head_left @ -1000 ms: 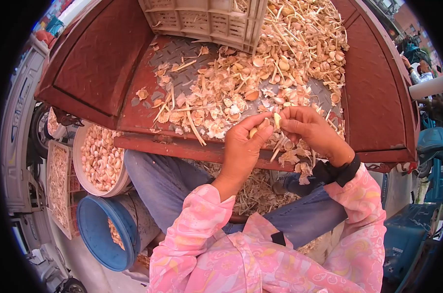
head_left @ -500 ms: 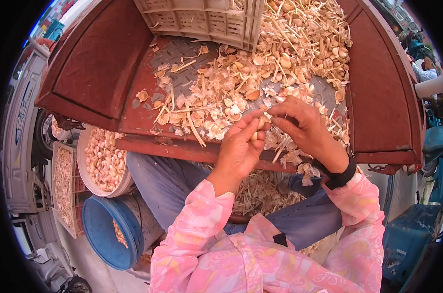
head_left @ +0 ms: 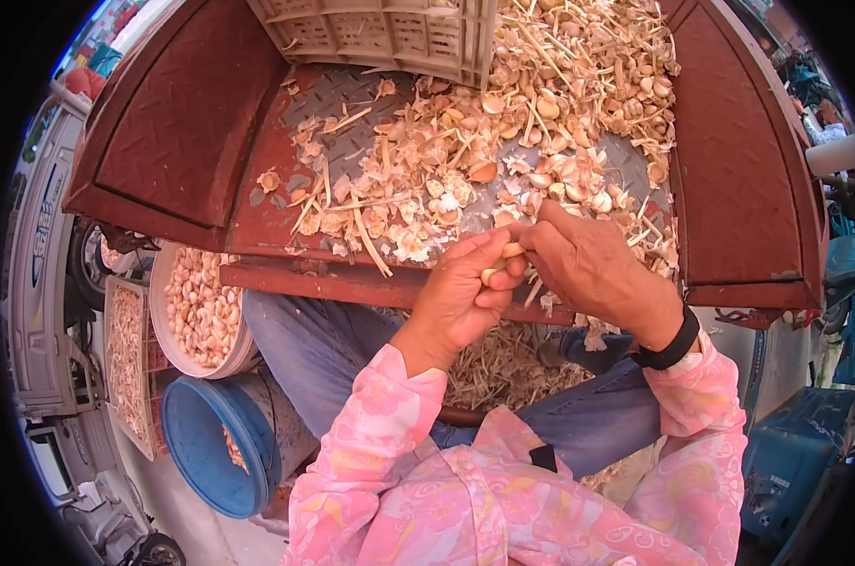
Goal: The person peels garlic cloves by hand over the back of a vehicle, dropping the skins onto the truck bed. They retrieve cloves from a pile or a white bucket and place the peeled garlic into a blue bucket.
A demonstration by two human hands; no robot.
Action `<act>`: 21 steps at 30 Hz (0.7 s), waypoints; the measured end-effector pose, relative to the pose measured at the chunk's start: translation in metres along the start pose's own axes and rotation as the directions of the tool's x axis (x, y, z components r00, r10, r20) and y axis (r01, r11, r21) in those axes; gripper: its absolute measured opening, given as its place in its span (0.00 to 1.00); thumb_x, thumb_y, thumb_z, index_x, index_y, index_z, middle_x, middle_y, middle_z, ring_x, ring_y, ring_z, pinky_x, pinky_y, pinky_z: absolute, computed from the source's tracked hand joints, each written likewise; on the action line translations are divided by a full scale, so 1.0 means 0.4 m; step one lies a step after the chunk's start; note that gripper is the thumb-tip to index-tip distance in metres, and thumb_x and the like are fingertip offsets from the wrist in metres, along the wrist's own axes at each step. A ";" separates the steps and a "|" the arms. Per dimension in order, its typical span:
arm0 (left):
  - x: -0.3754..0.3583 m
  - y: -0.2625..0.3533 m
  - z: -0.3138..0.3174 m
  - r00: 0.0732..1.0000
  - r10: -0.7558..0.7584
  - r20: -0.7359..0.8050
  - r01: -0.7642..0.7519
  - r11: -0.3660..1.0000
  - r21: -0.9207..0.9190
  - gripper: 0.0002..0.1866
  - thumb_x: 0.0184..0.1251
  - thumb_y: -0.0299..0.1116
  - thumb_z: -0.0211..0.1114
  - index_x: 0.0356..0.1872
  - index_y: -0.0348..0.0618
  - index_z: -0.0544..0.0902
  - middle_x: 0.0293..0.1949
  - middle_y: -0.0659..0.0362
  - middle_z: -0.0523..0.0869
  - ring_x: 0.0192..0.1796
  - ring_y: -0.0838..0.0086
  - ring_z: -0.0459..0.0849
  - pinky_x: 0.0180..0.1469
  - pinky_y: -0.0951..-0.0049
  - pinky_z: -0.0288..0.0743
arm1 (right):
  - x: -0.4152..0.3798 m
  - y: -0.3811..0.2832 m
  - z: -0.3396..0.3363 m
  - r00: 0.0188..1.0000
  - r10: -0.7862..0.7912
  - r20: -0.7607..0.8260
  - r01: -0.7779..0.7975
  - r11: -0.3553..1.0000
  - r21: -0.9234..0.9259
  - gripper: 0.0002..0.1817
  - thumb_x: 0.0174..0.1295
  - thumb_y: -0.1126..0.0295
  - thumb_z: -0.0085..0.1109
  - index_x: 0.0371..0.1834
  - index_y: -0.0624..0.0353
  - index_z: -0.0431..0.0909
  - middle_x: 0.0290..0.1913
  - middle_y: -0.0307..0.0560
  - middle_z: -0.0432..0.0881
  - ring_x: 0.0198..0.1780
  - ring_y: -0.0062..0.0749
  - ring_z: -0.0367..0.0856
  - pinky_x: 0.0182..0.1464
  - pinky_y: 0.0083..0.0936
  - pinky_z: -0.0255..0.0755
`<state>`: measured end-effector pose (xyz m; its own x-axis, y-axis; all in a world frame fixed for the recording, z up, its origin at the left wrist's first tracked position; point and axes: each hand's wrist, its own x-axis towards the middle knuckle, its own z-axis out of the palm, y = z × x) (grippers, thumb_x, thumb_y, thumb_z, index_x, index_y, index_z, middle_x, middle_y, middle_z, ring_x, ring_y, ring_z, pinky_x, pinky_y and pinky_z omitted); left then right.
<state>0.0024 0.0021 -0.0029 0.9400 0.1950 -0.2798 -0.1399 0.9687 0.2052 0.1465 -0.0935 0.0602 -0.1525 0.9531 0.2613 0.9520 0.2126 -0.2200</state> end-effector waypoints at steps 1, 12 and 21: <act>0.001 -0.005 0.000 1.000 0.004 -0.005 -0.004 1.000 -0.003 0.11 0.71 0.33 0.53 0.47 0.35 0.73 0.30 0.57 0.76 0.23 0.89 0.69 0.15 0.93 0.59 | 0.001 -0.004 -0.002 1.000 -0.012 0.008 0.012 0.999 -0.045 0.11 0.53 0.70 0.58 0.36 0.60 0.68 0.28 0.45 0.67 0.26 0.39 0.75 0.24 0.30 0.69; 0.017 -0.024 0.004 0.982 0.138 -0.131 -0.145 0.988 -0.051 0.15 0.73 0.32 0.47 0.53 0.33 0.71 0.41 0.51 0.79 0.38 0.74 0.81 0.36 0.79 0.78 | -0.030 0.068 0.038 0.911 0.407 -0.064 -0.395 0.908 0.140 0.10 0.62 0.66 0.53 0.31 0.62 0.70 0.29 0.53 0.73 0.31 0.49 0.76 0.32 0.38 0.68; 0.035 -0.054 0.016 0.971 0.230 -0.060 -0.235 0.968 -0.089 0.17 0.74 0.36 0.45 0.54 0.34 0.70 0.49 0.51 0.76 0.52 0.66 0.77 0.54 0.66 0.74 | -0.016 -0.010 0.044 0.990 0.114 -0.079 -0.090 0.961 0.262 0.14 0.54 0.65 0.61 0.41 0.56 0.74 0.36 0.45 0.75 0.33 0.42 0.79 0.32 0.34 0.72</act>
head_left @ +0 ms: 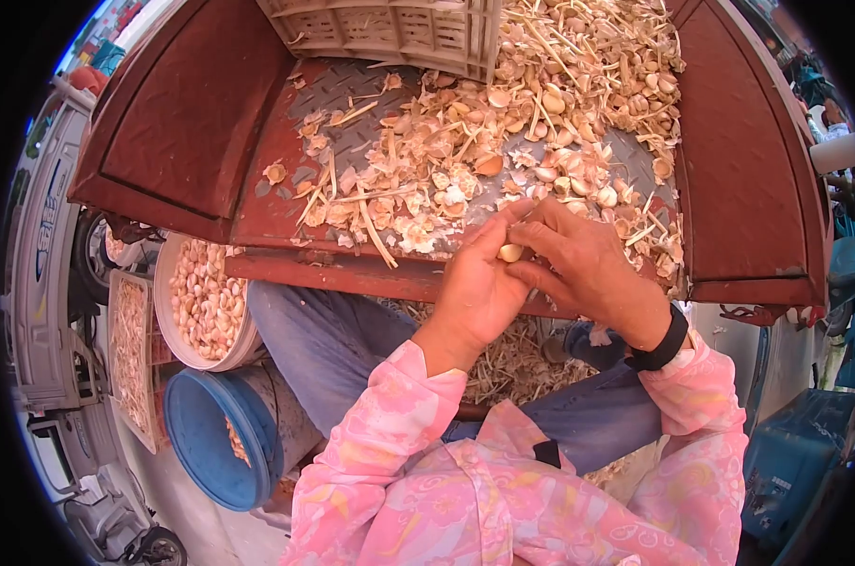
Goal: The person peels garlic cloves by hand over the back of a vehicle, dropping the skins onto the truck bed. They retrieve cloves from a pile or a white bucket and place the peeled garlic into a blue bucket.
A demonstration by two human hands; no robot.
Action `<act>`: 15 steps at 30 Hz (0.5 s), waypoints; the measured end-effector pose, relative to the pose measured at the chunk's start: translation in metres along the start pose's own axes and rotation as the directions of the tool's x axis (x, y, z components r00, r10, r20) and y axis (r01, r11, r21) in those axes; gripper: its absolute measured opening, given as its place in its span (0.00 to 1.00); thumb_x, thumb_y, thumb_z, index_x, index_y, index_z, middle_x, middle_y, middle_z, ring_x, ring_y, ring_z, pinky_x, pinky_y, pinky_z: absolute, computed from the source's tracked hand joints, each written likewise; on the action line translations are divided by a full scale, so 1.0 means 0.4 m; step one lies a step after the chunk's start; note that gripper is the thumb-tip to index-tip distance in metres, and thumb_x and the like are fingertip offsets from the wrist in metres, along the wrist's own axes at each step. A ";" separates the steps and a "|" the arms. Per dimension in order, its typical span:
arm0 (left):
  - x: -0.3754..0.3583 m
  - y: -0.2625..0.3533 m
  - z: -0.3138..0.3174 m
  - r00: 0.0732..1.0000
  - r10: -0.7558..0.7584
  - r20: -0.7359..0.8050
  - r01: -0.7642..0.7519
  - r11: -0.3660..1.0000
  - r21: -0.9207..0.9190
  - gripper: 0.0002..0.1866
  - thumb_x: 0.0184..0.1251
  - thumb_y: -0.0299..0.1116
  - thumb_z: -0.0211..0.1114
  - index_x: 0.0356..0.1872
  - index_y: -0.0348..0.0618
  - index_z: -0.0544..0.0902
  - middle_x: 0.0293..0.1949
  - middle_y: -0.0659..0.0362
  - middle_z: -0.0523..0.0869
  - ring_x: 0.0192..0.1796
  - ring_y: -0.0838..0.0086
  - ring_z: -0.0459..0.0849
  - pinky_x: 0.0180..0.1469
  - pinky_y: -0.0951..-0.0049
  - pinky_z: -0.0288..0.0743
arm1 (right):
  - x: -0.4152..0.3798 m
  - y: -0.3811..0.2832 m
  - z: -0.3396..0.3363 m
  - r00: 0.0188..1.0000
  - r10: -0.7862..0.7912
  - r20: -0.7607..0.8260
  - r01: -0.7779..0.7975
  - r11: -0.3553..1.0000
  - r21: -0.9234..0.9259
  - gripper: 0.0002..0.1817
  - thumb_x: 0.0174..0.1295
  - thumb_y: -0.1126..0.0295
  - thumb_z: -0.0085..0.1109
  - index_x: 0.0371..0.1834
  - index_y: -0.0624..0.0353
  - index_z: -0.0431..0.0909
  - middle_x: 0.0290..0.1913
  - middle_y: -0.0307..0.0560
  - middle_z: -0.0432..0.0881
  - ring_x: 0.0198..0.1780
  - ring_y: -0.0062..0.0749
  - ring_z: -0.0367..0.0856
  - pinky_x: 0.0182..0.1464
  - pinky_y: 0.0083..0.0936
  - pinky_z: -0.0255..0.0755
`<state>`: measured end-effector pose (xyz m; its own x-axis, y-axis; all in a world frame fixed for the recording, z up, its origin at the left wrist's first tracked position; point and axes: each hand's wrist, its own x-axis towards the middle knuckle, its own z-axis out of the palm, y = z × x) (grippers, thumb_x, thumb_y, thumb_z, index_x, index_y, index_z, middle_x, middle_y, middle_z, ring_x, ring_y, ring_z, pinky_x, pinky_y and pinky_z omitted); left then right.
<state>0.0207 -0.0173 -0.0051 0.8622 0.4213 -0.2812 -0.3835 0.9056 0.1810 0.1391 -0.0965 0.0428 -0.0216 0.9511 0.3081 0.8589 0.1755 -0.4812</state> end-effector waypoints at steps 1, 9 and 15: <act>-0.003 -0.005 0.003 1.000 -0.002 -0.003 0.002 1.000 0.011 0.17 0.75 0.37 0.45 0.54 0.34 0.70 0.49 0.51 0.76 0.52 0.67 0.77 0.54 0.66 0.73 | -0.002 0.006 0.008 1.000 -0.016 -0.002 0.016 1.000 -0.010 0.15 0.53 0.65 0.62 0.42 0.56 0.74 0.36 0.45 0.74 0.33 0.43 0.79 0.32 0.34 0.73; -0.027 0.006 0.009 0.982 0.176 0.066 -0.185 0.838 0.514 0.13 0.70 0.35 0.56 0.47 0.37 0.75 0.42 0.57 0.81 0.44 0.74 0.80 0.49 0.71 0.74 | -0.009 0.005 -0.021 0.982 0.187 0.031 -0.182 0.976 -0.123 0.10 0.55 0.67 0.60 0.37 0.57 0.73 0.32 0.47 0.74 0.31 0.45 0.78 0.31 0.38 0.71; -0.022 0.012 0.002 0.974 0.223 -0.035 -0.181 0.865 0.468 0.08 0.64 0.27 0.62 0.43 0.39 0.78 0.38 0.61 0.82 0.38 0.82 0.79 0.41 0.83 0.74 | -0.006 0.016 -0.020 0.978 0.202 0.041 -0.206 0.968 0.145 0.06 0.56 0.70 0.57 0.33 0.60 0.72 0.29 0.52 0.74 0.31 0.49 0.77 0.32 0.40 0.69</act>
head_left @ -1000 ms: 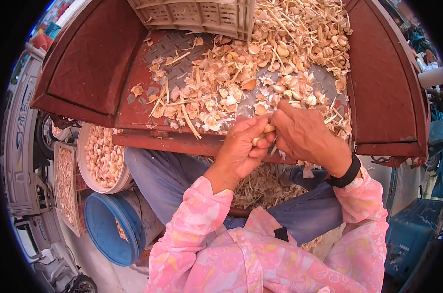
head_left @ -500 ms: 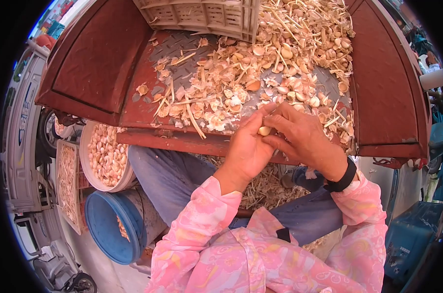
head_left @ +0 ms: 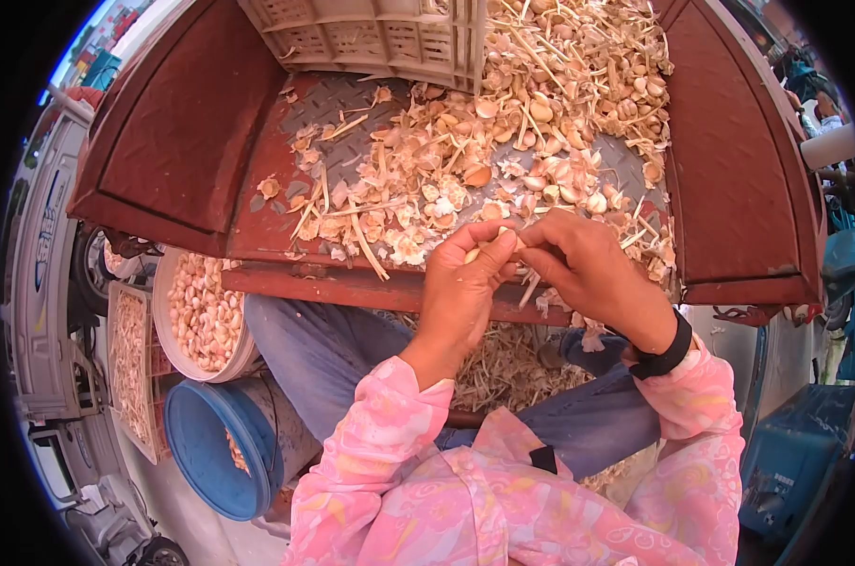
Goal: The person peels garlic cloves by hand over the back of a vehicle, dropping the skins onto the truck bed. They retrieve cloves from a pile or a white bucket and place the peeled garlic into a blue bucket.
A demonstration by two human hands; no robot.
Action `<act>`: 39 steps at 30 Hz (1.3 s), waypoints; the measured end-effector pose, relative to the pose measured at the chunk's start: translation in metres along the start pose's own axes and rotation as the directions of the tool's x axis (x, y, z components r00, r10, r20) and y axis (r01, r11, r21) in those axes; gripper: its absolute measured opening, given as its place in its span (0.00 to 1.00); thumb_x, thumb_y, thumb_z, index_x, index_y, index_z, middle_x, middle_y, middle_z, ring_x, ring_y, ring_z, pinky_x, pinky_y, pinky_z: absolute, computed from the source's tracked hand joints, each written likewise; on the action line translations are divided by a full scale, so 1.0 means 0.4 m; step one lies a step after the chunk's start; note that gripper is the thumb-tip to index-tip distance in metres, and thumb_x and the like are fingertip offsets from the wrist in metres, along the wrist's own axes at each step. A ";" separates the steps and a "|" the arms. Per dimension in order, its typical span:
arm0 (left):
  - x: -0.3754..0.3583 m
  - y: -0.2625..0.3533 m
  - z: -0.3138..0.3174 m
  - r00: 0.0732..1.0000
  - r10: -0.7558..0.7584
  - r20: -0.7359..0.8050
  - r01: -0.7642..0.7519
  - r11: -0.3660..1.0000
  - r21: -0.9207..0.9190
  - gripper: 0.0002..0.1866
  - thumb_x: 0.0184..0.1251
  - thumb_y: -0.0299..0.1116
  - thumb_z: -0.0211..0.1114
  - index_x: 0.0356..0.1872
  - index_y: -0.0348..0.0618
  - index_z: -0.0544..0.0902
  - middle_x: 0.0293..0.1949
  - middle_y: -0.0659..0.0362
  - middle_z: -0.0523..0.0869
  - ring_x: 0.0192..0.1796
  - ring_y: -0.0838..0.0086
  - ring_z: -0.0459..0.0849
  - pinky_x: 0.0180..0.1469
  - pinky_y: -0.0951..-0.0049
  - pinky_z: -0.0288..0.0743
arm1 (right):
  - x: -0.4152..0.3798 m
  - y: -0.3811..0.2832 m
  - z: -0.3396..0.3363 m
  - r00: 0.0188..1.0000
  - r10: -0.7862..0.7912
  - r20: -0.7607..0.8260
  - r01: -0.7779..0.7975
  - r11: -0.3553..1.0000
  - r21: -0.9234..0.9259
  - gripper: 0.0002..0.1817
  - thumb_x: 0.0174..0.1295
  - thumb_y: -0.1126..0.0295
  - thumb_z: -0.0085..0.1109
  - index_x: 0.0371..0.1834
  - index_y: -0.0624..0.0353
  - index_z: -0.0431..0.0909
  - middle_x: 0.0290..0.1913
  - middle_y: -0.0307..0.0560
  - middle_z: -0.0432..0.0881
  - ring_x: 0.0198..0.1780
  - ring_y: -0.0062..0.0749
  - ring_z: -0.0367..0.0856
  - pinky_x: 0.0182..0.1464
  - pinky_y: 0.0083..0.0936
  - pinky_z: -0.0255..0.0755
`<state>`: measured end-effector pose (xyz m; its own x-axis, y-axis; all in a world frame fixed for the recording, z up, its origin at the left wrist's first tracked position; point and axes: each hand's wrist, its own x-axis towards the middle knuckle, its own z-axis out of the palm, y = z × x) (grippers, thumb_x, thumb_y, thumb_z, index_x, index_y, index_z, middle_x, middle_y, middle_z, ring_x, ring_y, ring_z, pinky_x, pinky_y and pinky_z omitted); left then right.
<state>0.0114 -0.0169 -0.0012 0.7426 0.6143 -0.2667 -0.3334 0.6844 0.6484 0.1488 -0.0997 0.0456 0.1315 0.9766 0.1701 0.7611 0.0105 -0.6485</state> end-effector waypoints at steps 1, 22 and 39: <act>0.000 0.001 -0.001 1.000 -0.002 -0.008 0.001 1.000 -0.016 0.08 0.63 0.27 0.63 0.43 0.39 0.78 0.38 0.61 0.82 0.38 0.82 0.79 0.41 0.83 0.74 | 0.000 0.005 0.001 0.999 -0.036 -0.023 0.036 0.999 0.015 0.06 0.56 0.71 0.56 0.32 0.61 0.72 0.29 0.53 0.74 0.31 0.50 0.76 0.32 0.40 0.69; 0.013 0.063 -0.034 0.985 -0.172 0.024 0.163 0.870 -0.466 0.05 0.63 0.25 0.53 0.38 0.38 0.74 0.37 0.50 0.79 0.41 0.61 0.82 0.41 0.70 0.84 | 0.218 0.142 -0.031 0.996 -0.070 -0.062 0.037 0.906 -0.422 0.12 0.56 0.64 0.57 0.40 0.57 0.76 0.31 0.51 0.80 0.36 0.50 0.79 0.36 0.42 0.71; 0.033 0.038 0.010 0.993 -0.120 0.009 0.120 0.993 -0.019 0.15 0.68 0.31 0.57 0.53 0.35 0.73 0.37 0.59 0.79 0.32 0.83 0.76 0.30 0.90 0.72 | 0.109 0.036 -0.049 0.993 0.043 0.106 -0.042 0.999 -0.010 0.11 0.52 0.75 0.61 0.40 0.61 0.76 0.27 0.49 0.77 0.29 0.41 0.77 0.32 0.32 0.69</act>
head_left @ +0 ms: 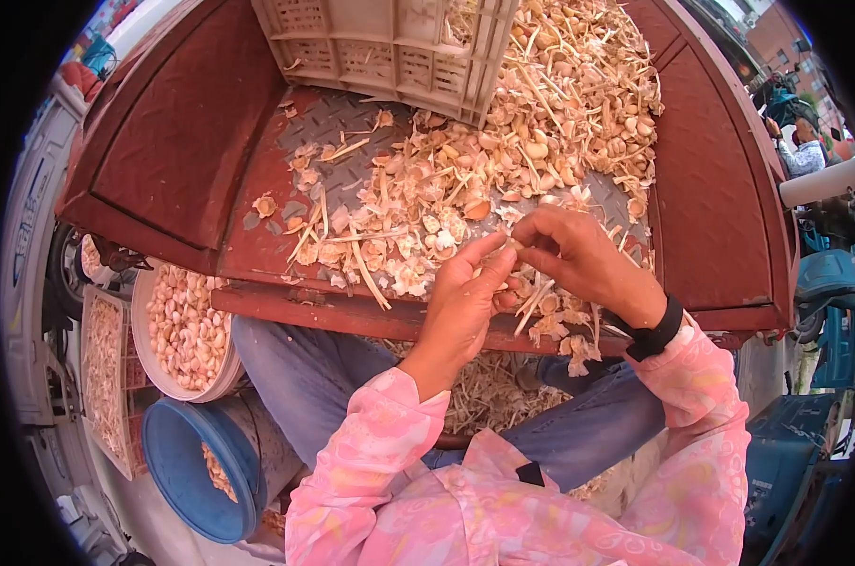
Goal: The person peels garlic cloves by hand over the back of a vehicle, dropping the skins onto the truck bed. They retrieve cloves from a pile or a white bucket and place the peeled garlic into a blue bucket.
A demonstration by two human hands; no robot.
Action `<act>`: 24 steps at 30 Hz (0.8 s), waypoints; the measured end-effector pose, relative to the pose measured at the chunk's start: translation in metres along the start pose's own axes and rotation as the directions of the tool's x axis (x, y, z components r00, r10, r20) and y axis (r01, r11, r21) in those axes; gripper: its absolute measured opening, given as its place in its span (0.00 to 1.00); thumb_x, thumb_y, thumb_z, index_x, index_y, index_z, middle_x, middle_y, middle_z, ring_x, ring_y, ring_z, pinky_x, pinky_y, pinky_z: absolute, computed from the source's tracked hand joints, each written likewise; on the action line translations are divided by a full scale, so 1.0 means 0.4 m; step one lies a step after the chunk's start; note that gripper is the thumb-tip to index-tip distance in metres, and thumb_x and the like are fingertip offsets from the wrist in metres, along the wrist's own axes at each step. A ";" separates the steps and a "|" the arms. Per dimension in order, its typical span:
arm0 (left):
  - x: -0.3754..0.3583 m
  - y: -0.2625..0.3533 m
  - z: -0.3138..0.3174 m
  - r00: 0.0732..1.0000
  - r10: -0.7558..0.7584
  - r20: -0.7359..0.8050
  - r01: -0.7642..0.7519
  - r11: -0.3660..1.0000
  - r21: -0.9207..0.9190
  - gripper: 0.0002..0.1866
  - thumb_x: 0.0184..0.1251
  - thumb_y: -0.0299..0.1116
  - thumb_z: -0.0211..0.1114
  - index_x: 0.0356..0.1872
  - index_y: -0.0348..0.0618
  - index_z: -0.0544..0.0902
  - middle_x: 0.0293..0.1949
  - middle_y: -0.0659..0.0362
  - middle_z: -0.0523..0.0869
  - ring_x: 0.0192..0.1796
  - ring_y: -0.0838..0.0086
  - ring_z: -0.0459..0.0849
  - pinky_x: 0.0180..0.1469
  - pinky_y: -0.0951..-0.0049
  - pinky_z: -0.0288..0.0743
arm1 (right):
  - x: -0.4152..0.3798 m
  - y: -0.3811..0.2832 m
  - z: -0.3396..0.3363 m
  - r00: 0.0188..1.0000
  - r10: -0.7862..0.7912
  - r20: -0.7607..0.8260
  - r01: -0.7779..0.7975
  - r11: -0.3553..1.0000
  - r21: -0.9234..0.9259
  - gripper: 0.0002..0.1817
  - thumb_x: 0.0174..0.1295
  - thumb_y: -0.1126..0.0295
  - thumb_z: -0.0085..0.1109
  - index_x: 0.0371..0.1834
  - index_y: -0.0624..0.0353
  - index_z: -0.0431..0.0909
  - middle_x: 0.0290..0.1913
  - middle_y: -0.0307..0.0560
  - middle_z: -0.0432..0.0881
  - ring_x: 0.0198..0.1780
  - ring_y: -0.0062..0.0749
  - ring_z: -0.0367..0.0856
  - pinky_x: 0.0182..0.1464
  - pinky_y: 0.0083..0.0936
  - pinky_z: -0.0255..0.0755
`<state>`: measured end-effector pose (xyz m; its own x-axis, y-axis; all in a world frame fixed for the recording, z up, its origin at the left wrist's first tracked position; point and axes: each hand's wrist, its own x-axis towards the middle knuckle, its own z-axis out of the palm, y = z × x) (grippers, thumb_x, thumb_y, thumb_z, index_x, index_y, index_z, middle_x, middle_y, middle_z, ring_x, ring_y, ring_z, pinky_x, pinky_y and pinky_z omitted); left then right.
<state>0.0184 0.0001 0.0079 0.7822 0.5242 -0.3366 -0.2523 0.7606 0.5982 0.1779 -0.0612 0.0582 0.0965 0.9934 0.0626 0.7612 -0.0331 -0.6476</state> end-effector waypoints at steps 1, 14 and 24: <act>0.006 -0.007 -0.004 1.000 -0.018 0.025 0.018 1.000 -0.009 0.16 0.68 0.32 0.57 0.53 0.34 0.73 0.37 0.58 0.79 0.31 0.83 0.76 0.29 0.90 0.72 | -0.007 -0.013 0.007 0.999 -0.039 0.031 0.037 0.998 0.047 0.10 0.52 0.75 0.61 0.38 0.62 0.77 0.27 0.49 0.77 0.29 0.41 0.77 0.32 0.32 0.70; -0.020 0.037 -0.041 1.000 -0.016 -0.009 0.016 0.999 -0.052 0.18 0.71 0.34 0.53 0.56 0.34 0.73 0.37 0.57 0.79 0.30 0.83 0.74 0.28 0.89 0.69 | 0.101 0.106 0.028 0.994 -0.091 -0.060 0.058 0.911 -0.409 0.04 0.55 0.75 0.56 0.34 0.59 0.75 0.31 0.47 0.80 0.31 0.40 0.80 0.32 0.33 0.73; -0.013 0.006 -0.032 0.999 -0.033 0.030 0.035 0.997 -0.062 0.15 0.70 0.35 0.55 0.52 0.36 0.75 0.36 0.57 0.81 0.30 0.83 0.74 0.26 0.90 0.69 | -0.019 0.004 0.074 0.990 0.141 0.023 -0.107 0.628 0.771 0.07 0.60 0.76 0.59 0.41 0.63 0.78 0.35 0.37 0.81 0.36 0.15 0.78 0.40 0.13 0.73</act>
<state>0.0065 0.0042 0.0019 0.8070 0.4868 -0.3344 -0.2593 0.8007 0.5401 0.1596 -0.0654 0.0342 0.1880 0.9811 -0.0466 -0.0263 -0.0425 -0.9988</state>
